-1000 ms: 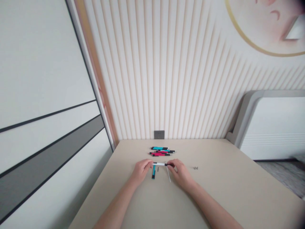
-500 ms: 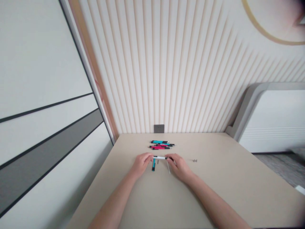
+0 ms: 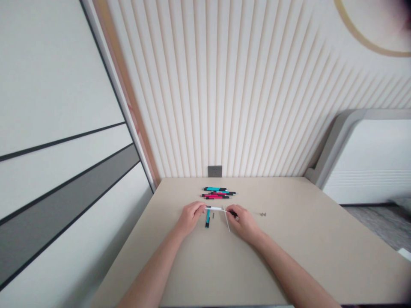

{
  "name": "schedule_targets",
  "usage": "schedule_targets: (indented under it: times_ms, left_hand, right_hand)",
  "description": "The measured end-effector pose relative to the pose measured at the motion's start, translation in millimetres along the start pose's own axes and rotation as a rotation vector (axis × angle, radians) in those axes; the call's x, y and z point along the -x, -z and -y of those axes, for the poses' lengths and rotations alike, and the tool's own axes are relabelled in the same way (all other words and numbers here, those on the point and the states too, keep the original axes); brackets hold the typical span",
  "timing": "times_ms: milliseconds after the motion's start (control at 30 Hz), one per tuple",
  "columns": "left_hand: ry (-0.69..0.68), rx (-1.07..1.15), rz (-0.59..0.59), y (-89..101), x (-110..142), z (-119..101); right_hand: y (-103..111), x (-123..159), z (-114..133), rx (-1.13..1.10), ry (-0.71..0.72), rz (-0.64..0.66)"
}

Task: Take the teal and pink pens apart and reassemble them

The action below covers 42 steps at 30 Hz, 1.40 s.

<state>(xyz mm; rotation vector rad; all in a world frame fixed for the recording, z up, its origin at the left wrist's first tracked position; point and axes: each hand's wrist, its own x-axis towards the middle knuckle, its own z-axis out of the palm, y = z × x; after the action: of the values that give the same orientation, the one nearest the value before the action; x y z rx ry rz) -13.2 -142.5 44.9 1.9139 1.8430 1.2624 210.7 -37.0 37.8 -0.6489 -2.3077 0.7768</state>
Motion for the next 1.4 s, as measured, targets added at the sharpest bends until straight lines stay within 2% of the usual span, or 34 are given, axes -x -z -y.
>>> schedule_targets:
  times_ms: [133,233,333,433,567,767,867,1000,1067,1200,1400]
  left_hand:
    - [0.013,-0.009,-0.060,5.8,-1,0]
    - [0.055,-0.030,-0.152,10.7,-2,2]
    - [0.117,-0.055,-0.261,13.8,-2,5]
    - [0.151,-0.057,-0.294,13.2,-2,6]
    - [0.136,-0.015,-0.243,8.2,-2,4]
    - [0.113,-0.022,-0.113,2.4,-1,1]
    - [0.102,-0.028,-0.081,1.6,0,0]
    - [0.067,-0.028,-0.041,1.2,0,-3]
    - [0.041,-0.009,-0.012,0.6,1,-5]
    - [0.004,0.017,0.034,-1.9,3,-8]
    - [0.004,0.035,-0.007,-5.4,4,-6]
  right_hand:
    - [3,0,0,0.016,-0.029,-0.019]
    - [7,2,2,0.064,-0.023,-0.025]
    - [9,5,9,0.118,0.085,0.048]
    - [7,9,17,0.135,0.237,0.174]
    - [1,10,26,0.145,0.321,0.284]
    - [1,10,22,0.103,0.300,0.310]
    - [-1,9,17,0.108,0.234,0.230]
    - [-5,7,8,0.055,0.071,0.036]
    - [-8,6,4,0.032,0.037,-0.001]
    - [-13,5,0,0.056,0.069,0.051]
    - [-13,3,6,0.097,0.117,0.176]
